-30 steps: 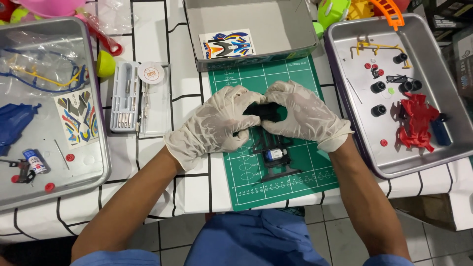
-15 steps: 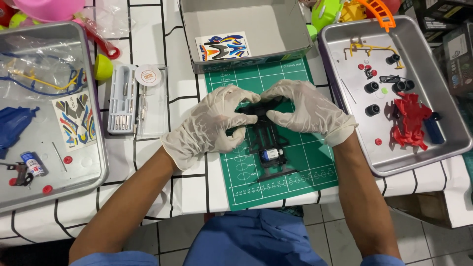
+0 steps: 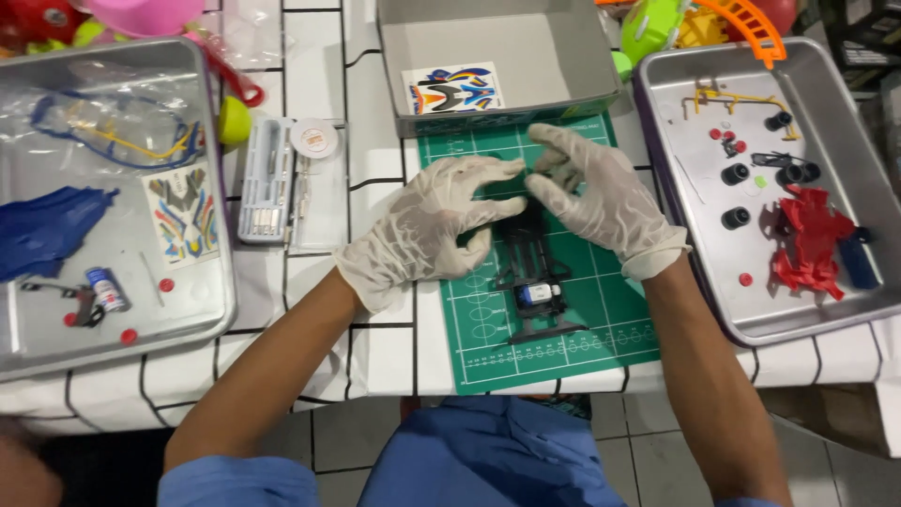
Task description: Assembling a model toy car by applying grease to mechanical parts and installing batteries into the chassis.
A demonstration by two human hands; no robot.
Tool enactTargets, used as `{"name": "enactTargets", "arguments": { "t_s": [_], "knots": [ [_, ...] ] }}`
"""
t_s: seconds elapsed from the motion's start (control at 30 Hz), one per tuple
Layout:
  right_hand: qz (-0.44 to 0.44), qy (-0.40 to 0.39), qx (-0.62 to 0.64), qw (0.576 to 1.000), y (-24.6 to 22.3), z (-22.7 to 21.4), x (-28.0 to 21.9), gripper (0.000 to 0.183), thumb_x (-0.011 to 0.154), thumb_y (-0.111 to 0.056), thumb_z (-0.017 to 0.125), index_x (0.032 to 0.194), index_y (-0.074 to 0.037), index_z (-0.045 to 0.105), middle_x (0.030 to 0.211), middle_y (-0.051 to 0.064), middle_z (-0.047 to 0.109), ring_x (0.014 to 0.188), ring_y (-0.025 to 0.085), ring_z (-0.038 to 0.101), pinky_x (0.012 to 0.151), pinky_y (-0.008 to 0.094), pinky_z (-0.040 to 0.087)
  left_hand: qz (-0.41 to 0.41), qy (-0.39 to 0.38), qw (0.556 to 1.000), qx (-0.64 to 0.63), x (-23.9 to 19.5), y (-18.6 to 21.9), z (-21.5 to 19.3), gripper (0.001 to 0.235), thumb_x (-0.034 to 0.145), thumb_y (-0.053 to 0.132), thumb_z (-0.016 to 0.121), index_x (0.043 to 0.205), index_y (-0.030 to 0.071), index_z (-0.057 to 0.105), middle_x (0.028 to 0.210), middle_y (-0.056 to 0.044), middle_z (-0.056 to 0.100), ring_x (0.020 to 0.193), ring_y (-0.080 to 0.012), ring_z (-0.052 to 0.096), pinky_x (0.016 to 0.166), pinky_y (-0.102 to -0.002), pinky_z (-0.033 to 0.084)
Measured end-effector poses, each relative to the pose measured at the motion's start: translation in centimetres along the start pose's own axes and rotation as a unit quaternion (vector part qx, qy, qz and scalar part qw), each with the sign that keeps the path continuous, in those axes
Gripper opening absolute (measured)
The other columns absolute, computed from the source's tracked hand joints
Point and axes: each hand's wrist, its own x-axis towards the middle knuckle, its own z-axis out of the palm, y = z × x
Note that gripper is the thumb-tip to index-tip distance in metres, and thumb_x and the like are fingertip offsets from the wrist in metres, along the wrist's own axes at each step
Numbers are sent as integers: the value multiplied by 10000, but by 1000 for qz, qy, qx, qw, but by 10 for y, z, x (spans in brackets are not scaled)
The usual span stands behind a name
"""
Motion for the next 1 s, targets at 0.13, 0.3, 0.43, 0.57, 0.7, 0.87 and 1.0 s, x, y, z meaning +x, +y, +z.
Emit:
{"name": "enactTargets", "arguments": {
  "t_s": [0.13,0.3,0.43,0.57,0.7,0.87,1.0],
  "knots": [
    [-72,119,-83,987,25,20,9,396,1036,-176,636,1429,-140,671,1071,111,730,972,258,692,808,347,562,-59,-37,995,65,2,11,-9,840,878,255,700,1624,327,321,1680,-89,353,1553,-353,375,1257,-534,322],
    [-178,179,-132,959,26,25,14,343,1078,-72,472,1241,37,753,1199,210,749,1097,352,692,970,446,527,-101,-156,910,370,23,45,-55,1060,1071,998,492,1669,206,117,1727,-194,171,1605,-404,164,1277,-545,36],
    [-143,217,-80,962,32,27,15,327,1079,9,483,1276,51,741,1223,193,738,1148,294,689,1050,393,534,-154,-126,867,458,22,46,-64,1155,910,1132,229,1654,251,160,1695,-160,185,1572,-391,175,1287,-584,178],
    [-113,209,-117,964,39,26,16,283,1064,-12,553,1228,-14,783,1194,158,755,1136,276,696,1022,390,537,-169,-80,871,454,20,37,-67,1197,914,1216,414,1634,276,236,1679,-152,208,1566,-341,153,1310,-570,156],
    [-91,206,-142,964,52,24,24,264,1089,-56,579,1250,-61,788,1196,140,757,1127,275,684,1018,391,518,-172,-15,869,463,13,16,-61,1146,853,1185,422,1594,318,317,1664,-99,278,1578,-293,234,1344,-506,222],
    [-109,284,-358,883,105,28,52,163,1141,-230,728,1080,-148,857,931,70,780,824,283,710,762,411,526,-184,20,877,444,10,-4,-56,1049,931,1097,566,1589,307,359,1665,-105,281,1589,-260,247,1360,-463,216],
    [-112,297,-390,864,113,33,58,277,1172,-230,763,909,-142,775,817,31,720,690,211,647,675,356,511,-122,147,922,336,1,-38,-42,905,912,861,658,1532,234,455,1634,-111,428,1567,-249,478,1369,-434,319]
  ]
}}
